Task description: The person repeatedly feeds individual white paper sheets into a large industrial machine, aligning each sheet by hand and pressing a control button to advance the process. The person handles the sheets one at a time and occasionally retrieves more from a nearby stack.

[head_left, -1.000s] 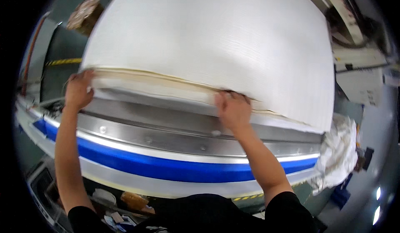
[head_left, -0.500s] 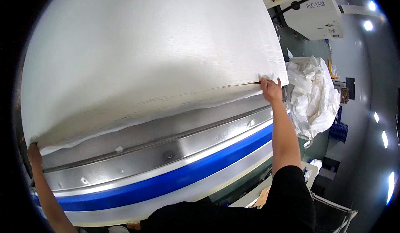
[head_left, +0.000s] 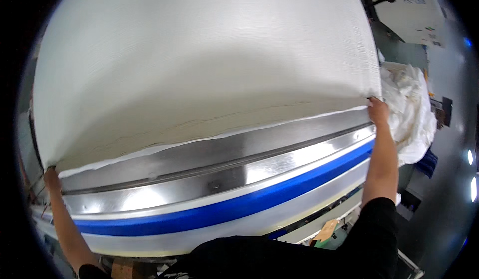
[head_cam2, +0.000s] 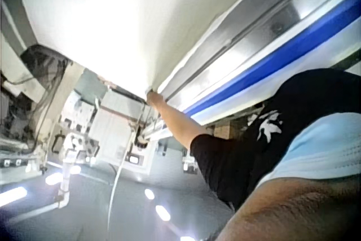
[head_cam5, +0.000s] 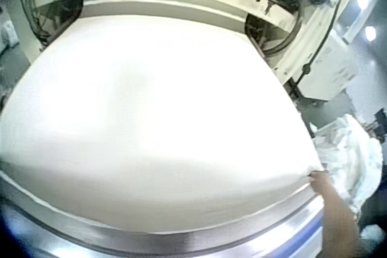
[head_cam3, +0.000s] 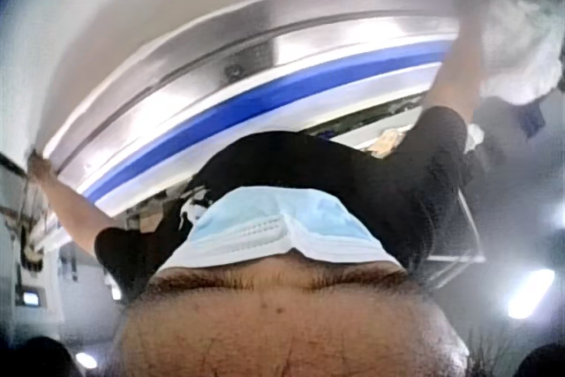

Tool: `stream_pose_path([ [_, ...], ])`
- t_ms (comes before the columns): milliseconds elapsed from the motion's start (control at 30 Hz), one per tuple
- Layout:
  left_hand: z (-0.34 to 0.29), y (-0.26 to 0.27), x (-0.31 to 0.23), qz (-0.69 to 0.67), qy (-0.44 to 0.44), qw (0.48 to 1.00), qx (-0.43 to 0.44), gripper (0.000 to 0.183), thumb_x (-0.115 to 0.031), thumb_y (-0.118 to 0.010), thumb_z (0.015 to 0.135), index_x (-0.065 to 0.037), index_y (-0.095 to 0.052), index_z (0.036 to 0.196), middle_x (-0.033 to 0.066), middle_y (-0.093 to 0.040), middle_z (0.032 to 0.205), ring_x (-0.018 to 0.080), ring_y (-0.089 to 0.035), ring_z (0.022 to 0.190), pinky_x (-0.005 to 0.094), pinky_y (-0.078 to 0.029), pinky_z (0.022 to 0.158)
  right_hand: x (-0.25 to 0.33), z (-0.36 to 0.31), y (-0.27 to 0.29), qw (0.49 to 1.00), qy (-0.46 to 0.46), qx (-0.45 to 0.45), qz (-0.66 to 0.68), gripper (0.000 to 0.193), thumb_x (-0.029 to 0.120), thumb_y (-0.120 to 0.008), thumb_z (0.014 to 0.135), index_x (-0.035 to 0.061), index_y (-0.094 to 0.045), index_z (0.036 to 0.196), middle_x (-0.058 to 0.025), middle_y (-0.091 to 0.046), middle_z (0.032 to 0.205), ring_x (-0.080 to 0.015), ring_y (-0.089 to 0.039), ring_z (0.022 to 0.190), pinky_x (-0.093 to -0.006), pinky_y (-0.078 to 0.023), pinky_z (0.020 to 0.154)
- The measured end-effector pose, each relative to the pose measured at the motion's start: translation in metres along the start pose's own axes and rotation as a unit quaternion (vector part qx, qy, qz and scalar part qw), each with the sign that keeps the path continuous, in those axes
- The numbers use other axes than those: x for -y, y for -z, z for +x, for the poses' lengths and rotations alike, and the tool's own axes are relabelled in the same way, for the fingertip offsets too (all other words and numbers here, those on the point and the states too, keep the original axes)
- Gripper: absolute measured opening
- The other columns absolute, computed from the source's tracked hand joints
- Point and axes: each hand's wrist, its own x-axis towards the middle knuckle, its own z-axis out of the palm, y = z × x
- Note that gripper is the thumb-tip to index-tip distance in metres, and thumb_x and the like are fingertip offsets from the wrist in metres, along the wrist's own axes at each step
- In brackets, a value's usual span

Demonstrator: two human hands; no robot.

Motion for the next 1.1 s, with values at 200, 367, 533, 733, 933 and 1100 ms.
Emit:
stream_pose_path([
  [200, -0.034, 0.095, -0.007, -0.047, 0.026, 0.999, 0.008, 0.037, -0.002, -0.043, 0.085, -0.015, -0.063, 0.113, 0.0107, -0.064, 0.111, 0.0308, -0.058, 0.105, 0.0416, -0.042, 0.095, -0.048, -0.019, 0.028, 0.993, 0.064, -0.095, 0.030, 0.040, 0.010, -0.055, 0.076, 0.0223, -0.065, 0.113, -0.0089, -0.067, 0.104, -0.0324, -0.063, 0.091, -0.0410, -0.048, 0.087],
  [367, -0.075, 0.165, 0.017, -0.093, 0.036, 0.995, 0.014, 0.035, -0.004, -0.044, 0.085, -0.014, -0.063, 0.113, 0.0108, -0.064, 0.111, 0.0308, -0.058, 0.106, 0.0427, -0.039, 0.100, -0.102, -0.051, 0.058, 0.980, 0.112, -0.127, 0.100, 0.035, 0.010, -0.055, 0.078, 0.0156, -0.065, 0.111, -0.0170, -0.066, 0.101, -0.0355, -0.062, 0.094, -0.0429, -0.048, 0.083],
  [533, -0.140, 0.173, 0.016, -0.072, -0.004, 0.995, 0.072, 0.033, -0.005, -0.048, 0.082, -0.012, -0.064, 0.110, 0.0107, -0.065, 0.109, 0.0321, -0.059, 0.103, 0.0427, -0.037, 0.101, -0.131, -0.105, 0.042, 0.989, 0.127, -0.068, 0.035, 0.033, 0.007, -0.055, 0.078, 0.0137, -0.066, 0.108, -0.0168, -0.067, 0.097, -0.0362, -0.063, 0.092, -0.0436, -0.049, 0.081],
  [733, -0.215, 0.109, -0.034, 0.018, -0.116, 0.965, 0.234, 0.028, -0.008, -0.055, 0.077, -0.017, -0.069, 0.100, 0.0055, -0.067, 0.107, 0.0241, -0.061, 0.103, 0.0486, -0.035, 0.104, -0.133, -0.151, -0.023, 0.977, 0.192, 0.042, -0.086, 0.028, 0.011, -0.057, 0.076, 0.0156, -0.067, 0.102, -0.0135, -0.068, 0.088, -0.0310, -0.065, 0.083, -0.0412, -0.051, 0.078],
  [933, -0.235, 0.062, -0.077, 0.129, -0.175, 0.896, 0.387, 0.019, -0.009, -0.058, 0.077, -0.015, -0.071, 0.089, 0.0053, -0.069, 0.101, 0.0235, -0.062, 0.103, 0.0472, -0.043, 0.093, -0.125, -0.172, -0.069, 0.951, 0.213, 0.132, -0.183, 0.022, 0.019, -0.057, 0.080, 0.0170, -0.069, 0.098, -0.0087, -0.068, 0.090, -0.0294, -0.064, 0.087, -0.0447, -0.050, 0.079],
  [1100, -0.225, 0.045, -0.088, 0.113, -0.170, 0.889, 0.410, 0.019, -0.011, -0.062, 0.077, -0.011, -0.072, 0.094, 0.0089, -0.068, 0.106, 0.0273, -0.064, 0.101, 0.0424, -0.050, 0.082, -0.120, -0.177, -0.090, 0.945, 0.217, 0.143, -0.201, 0.018, 0.020, -0.050, 0.087, 0.0128, -0.067, 0.087, -0.0085, -0.068, 0.090, -0.0301, -0.064, 0.087, -0.0437, -0.050, 0.078],
])
